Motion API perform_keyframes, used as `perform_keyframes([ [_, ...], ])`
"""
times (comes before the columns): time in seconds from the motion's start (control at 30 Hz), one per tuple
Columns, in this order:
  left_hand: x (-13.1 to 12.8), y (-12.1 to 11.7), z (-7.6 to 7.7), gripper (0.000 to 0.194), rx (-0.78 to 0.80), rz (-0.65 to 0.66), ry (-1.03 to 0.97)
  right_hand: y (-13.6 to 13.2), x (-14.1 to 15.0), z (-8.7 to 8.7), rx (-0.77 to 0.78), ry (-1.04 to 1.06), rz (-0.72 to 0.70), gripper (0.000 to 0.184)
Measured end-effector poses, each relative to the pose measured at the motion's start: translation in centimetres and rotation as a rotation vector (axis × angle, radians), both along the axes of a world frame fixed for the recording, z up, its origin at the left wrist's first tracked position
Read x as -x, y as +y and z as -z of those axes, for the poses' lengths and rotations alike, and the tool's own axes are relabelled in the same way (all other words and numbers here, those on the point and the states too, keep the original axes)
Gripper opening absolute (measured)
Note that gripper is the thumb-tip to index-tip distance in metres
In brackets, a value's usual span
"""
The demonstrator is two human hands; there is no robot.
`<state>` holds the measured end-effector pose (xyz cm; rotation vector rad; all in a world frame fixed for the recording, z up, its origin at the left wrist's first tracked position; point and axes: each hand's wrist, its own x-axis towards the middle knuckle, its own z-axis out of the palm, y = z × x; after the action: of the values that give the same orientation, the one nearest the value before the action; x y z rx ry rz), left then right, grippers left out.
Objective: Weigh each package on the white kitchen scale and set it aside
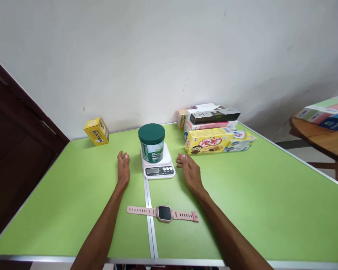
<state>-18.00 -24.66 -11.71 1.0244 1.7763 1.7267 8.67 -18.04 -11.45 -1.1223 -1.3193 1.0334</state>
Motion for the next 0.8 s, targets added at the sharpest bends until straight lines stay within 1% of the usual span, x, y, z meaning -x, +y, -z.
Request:
perform_keyframes([
  [0.13, -0.4, -0.5, -0.5, 0.088, 0.02, 0.024, 0.027, -0.2, 0.0, 0.0, 0.006, -0.018, 0.009, 0.069],
  [0.2, -1.1, -0.7, -1.1, 0.094, 0.01, 0.039, 0.072, -0.5, 0.1, -0.3, -0.027, -0.044, 0.031, 0.068],
  [0.3, -2.7, -0.3, -2.8, 0.108, -0.033, 0.061, 0.245, -0.7, 1.1, -1.7, -0.164, -0.09, 0.041, 0.064],
  [0.33, -3.3, 0.1, -3.6, 0.111, -0.048, 0.076, 0.314, -0.6, 1.7, -2.4, -0.202, -0.086, 0.02, 0.065],
  [0.4, -4.3, 1.3, -5.2, 0.115, -0.055, 0.115, 0.422, -0.4, 3.3, -3.9, -0.218, -0.043, -0.06, 0.072],
  [0.43, -4.8, 2.0, -5.9, 0.112, -0.037, 0.138, 0.45, -0.2, 4.1, -4.7, -0.202, -0.024, -0.107, 0.077],
  [0.5, -5.3, 3.3, -7.0, 0.097, 0.03, 0.191, 0.456, 0.2, 5.8, -5.9, -0.164, -0.018, -0.181, 0.085],
  [0.57, -5.6, 4.0, -7.5, 0.082, 0.076, 0.224, 0.434, 0.5, 7.1, -6.7, -0.149, -0.041, -0.214, 0.091],
  [0.63, -5.8, 4.2, -7.6, 0.075, 0.063, 0.213, 0.435, 0.6, 7.5, -7.2, -0.155, -0.07, -0.205, 0.1],
  [0.7, -6.4, 3.9, -7.8, 0.073, 0.03, 0.194, 0.461, 0.5, 7.1, -7.5, -0.169, -0.093, -0.178, 0.106],
  [0.8, -8.8, 3.4, -8.1, 0.076, 0.001, 0.244, 0.468, -0.3, 4.4, -7.8, -0.197, -0.098, -0.114, 0.103],
])
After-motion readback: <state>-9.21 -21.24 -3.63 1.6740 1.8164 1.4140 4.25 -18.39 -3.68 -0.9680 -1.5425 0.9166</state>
